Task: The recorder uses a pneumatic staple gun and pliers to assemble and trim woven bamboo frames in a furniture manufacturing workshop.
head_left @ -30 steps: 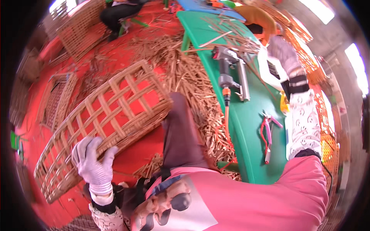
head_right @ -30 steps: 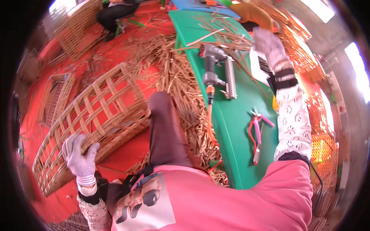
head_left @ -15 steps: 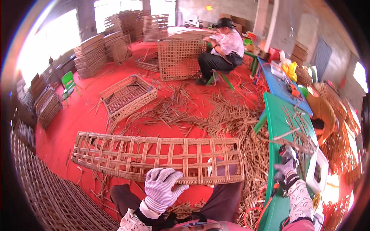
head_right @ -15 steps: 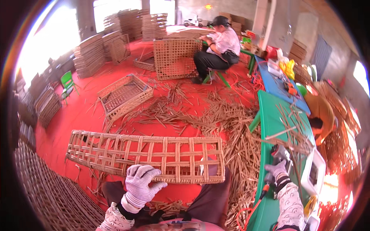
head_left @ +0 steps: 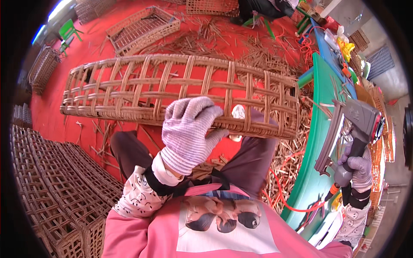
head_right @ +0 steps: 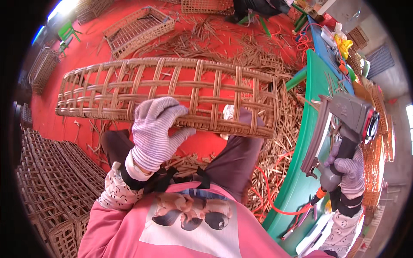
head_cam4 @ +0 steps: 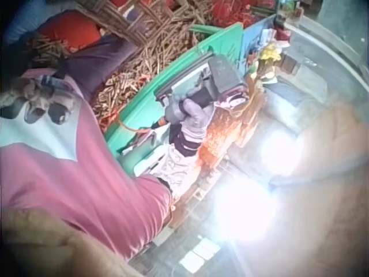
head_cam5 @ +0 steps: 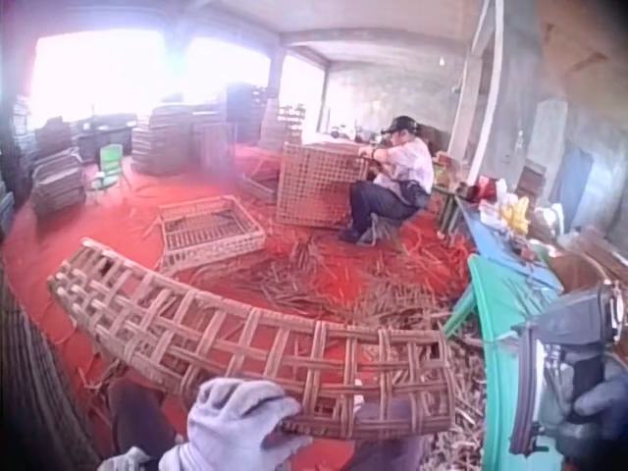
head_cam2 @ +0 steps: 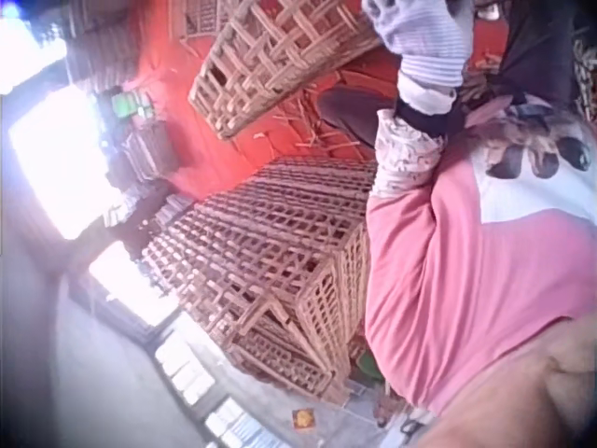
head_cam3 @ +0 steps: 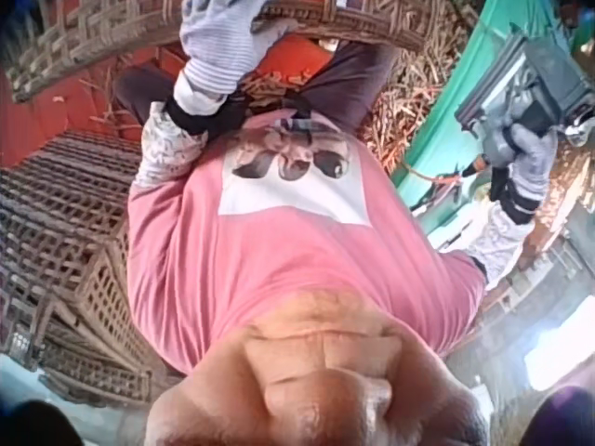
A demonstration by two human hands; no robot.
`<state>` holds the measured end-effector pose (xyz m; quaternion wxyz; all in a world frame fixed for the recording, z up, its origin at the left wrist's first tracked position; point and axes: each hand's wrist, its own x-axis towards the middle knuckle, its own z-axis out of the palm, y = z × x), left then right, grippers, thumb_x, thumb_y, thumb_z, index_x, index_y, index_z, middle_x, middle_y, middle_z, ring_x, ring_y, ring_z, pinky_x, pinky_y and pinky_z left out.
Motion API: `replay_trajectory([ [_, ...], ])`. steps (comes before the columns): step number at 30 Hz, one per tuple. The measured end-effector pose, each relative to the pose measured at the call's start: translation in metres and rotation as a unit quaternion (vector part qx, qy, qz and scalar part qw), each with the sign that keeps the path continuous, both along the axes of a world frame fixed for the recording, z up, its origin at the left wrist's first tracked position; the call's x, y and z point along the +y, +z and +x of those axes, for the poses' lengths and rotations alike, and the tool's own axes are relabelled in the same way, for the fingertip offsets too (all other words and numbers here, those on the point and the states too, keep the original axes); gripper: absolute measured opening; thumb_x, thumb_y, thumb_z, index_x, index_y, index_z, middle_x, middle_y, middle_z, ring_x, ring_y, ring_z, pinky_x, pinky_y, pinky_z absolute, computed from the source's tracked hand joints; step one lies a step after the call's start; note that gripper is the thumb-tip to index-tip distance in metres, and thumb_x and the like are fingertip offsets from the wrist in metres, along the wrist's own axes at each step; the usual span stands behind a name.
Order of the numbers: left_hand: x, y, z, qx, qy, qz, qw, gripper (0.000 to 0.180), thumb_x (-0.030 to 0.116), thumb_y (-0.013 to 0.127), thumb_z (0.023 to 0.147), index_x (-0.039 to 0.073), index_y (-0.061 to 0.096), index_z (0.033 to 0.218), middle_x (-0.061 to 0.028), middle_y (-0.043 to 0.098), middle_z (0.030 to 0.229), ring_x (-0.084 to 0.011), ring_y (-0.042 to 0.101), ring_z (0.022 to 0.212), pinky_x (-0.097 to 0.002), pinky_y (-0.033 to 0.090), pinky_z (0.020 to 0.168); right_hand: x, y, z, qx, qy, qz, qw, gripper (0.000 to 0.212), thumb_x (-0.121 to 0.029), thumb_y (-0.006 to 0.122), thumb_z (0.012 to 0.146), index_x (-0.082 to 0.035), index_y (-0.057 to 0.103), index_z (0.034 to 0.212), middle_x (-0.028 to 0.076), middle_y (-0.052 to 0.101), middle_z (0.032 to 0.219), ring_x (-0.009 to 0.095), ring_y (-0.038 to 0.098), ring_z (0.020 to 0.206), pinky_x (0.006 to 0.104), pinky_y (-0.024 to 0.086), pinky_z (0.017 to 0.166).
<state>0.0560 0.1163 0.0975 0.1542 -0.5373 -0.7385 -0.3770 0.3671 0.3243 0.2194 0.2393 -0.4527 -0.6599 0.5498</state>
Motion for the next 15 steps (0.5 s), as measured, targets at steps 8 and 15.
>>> replay_trajectory([
  [8,-0.002,-0.028,0.0,0.062,-0.062,0.136,0.987,0.027,0.023,0.077,0.051,0.016,0.059,0.071,0.0028,0.054,0.08,-0.0202,0.051,0.078,-0.0376,0.04,0.075,-0.069,0.023,-0.074,-0.117,0.142,-0.045,0.982,0.041,-0.003,0.067,0.063,0.001,0.052,0.1,0.003,0.055,0.066,0.011,0.056,0.058,0.0265,0.047,0.053],
  [15,0.001,-0.04,-0.001,0.08,-0.067,0.181,0.978,0.026,0.022,0.077,0.049,0.017,0.059,0.067,0.0043,0.054,0.079,-0.0188,0.052,0.077,-0.0371,0.041,0.073,-0.066,0.024,-0.087,-0.354,0.421,0.159,0.82,0.042,-0.003,0.064,0.072,-0.007,0.053,0.113,0.003,0.059,0.081,0.007,0.057,0.062,0.0259,0.048,0.054],
])
